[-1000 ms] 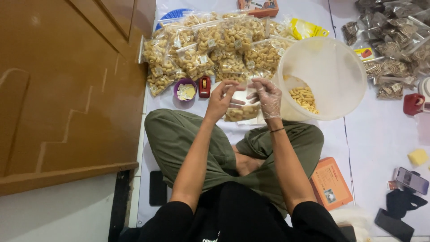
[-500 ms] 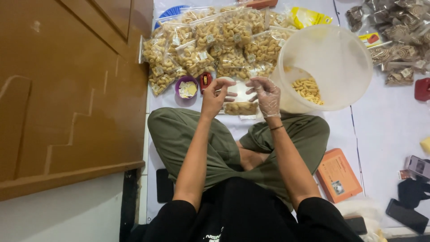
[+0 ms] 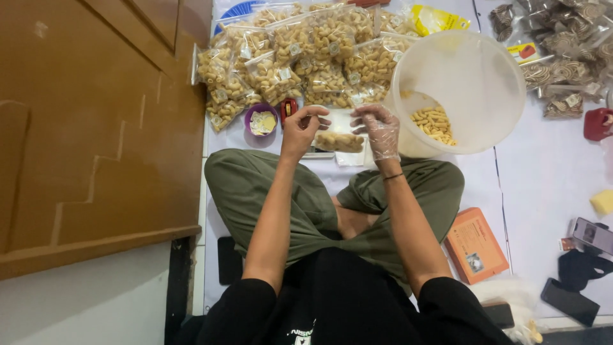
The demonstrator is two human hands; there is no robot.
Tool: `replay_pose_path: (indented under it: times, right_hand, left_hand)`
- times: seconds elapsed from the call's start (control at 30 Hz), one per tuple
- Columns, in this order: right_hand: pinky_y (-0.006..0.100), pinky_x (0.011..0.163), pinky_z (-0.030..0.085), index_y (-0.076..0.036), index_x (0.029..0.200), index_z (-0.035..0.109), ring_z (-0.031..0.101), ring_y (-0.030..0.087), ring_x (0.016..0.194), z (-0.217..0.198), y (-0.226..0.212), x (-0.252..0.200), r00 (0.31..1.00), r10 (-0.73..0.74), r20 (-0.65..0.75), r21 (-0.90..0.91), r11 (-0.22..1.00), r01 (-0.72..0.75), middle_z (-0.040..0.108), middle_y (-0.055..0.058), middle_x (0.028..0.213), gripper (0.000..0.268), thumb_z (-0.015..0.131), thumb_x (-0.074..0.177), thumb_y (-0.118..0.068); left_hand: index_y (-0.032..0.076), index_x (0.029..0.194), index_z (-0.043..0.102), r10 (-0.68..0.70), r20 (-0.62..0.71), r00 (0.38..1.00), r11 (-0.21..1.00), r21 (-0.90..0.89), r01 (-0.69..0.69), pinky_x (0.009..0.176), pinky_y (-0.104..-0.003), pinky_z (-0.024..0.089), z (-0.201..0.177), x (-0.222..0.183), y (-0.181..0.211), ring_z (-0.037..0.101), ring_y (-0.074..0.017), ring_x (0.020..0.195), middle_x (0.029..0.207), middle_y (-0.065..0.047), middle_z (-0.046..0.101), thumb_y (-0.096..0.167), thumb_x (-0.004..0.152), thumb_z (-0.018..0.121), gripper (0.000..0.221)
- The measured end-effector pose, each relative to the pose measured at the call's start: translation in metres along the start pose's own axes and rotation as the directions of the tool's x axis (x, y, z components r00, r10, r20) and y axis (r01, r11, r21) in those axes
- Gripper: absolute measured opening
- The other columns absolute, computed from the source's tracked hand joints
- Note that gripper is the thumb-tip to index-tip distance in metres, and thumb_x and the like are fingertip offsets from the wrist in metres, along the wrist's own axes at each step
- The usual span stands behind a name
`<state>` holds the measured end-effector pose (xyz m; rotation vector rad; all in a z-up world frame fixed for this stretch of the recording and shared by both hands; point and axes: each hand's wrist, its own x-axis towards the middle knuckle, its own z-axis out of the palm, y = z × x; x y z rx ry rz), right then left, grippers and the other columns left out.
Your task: Portioning cashews from a large bowl into small plastic bags and weighing them on a digital scale for packaging.
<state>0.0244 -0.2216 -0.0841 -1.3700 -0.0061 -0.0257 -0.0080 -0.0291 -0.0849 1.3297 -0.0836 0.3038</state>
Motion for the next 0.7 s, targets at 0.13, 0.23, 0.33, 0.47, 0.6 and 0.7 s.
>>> replay_pose_path:
  times: [0.13, 0.23, 0.33, 0.47, 0.6, 0.7]
  right_hand:
    - [0.028, 0.056, 0.063, -0.005, 0.097, 0.073, 0.073, 0.021, 0.069, -0.001, -0.005, 0.003, 1.000, -0.015, 0.003, 0.003, 1.000, 0.015, 0.075, 0.016, 0.087, 0.011, 0.062, 0.098, -0.007]
    - [0.027, 0.058, 0.063, -0.004, 0.099, 0.073, 0.073, 0.020, 0.071, 0.000, -0.006, 0.003, 1.000, -0.026, 0.010, 0.015, 1.000, 0.026, 0.075, 0.017, 0.088, 0.010, 0.063, 0.097, -0.005]
    - [0.029, 0.059, 0.063, -0.003, 0.103, 0.072, 0.073, 0.022, 0.073, 0.000, -0.013, -0.001, 0.999, -0.047, 0.028, 0.015, 0.999, 0.046, 0.075, 0.019, 0.090, 0.009, 0.066, 0.096, -0.003]
    - [0.028, 0.059, 0.063, -0.005, 0.105, 0.071, 0.074, 0.021, 0.079, 0.000, -0.021, -0.006, 0.995, -0.062, 0.077, -0.025, 0.998, 0.064, 0.076, 0.017, 0.096, 0.007, 0.068, 0.098, -0.006]
    - [0.026, 0.052, 0.059, -0.005, 0.101, 0.069, 0.074, 0.021, 0.076, 0.003, -0.017, -0.004, 0.989, -0.088, 0.119, -0.069, 0.993, 0.097, 0.076, 0.016, 0.092, 0.004, 0.070, 0.098, -0.003]
    - [0.024, 0.050, 0.057, -0.004, 0.098, 0.068, 0.074, 0.020, 0.074, 0.005, -0.017, -0.004, 0.983, -0.117, 0.142, -0.117, 0.984, 0.134, 0.076, 0.016, 0.090, 0.005, 0.068, 0.098, 0.000]
  left_hand:
    - [0.001, 0.103, 0.076, -0.009, 0.013, 1.000, 1.000, 0.025, 0.009, 0.076, -0.036, 0.066, 0.001, 0.003, 0.003, 0.077, -0.0262, 0.086, 0.100, -0.017, 0.075, -0.001, 0.094, 0.066, 0.014]
    - [0.003, 0.102, 0.076, -0.027, -0.018, 0.999, 0.998, 0.053, 0.028, 0.073, -0.031, 0.066, 0.004, 0.005, 0.003, 0.077, -0.0209, 0.082, 0.096, -0.014, 0.075, 0.008, 0.091, 0.080, 0.013]
    - [0.002, 0.107, 0.071, -0.001, -0.043, 0.999, 0.997, 0.076, 0.004, 0.071, -0.030, 0.065, 0.009, 0.004, 0.013, 0.075, -0.0206, 0.079, 0.094, -0.015, 0.074, 0.011, 0.091, 0.081, 0.021]
    - [0.007, 0.109, 0.075, 0.038, 0.008, 0.999, 0.988, 0.150, -0.039, 0.068, -0.026, 0.063, 0.009, 0.005, 0.020, 0.075, -0.0161, 0.075, 0.091, -0.009, 0.075, 0.016, 0.095, 0.079, 0.017]
    - [0.014, 0.102, 0.080, 0.089, 0.063, 0.994, 0.957, 0.271, -0.103, 0.067, -0.023, 0.058, 0.011, 0.008, 0.020, 0.071, -0.0101, 0.066, 0.084, -0.005, 0.074, 0.019, 0.088, 0.086, 0.017]
    - [0.021, 0.104, 0.081, 0.101, 0.137, 0.985, 0.899, 0.412, -0.150, 0.066, -0.025, 0.051, 0.013, 0.004, 0.021, 0.059, -0.0096, 0.064, 0.084, -0.003, 0.076, 0.030, 0.088, 0.084, 0.018]
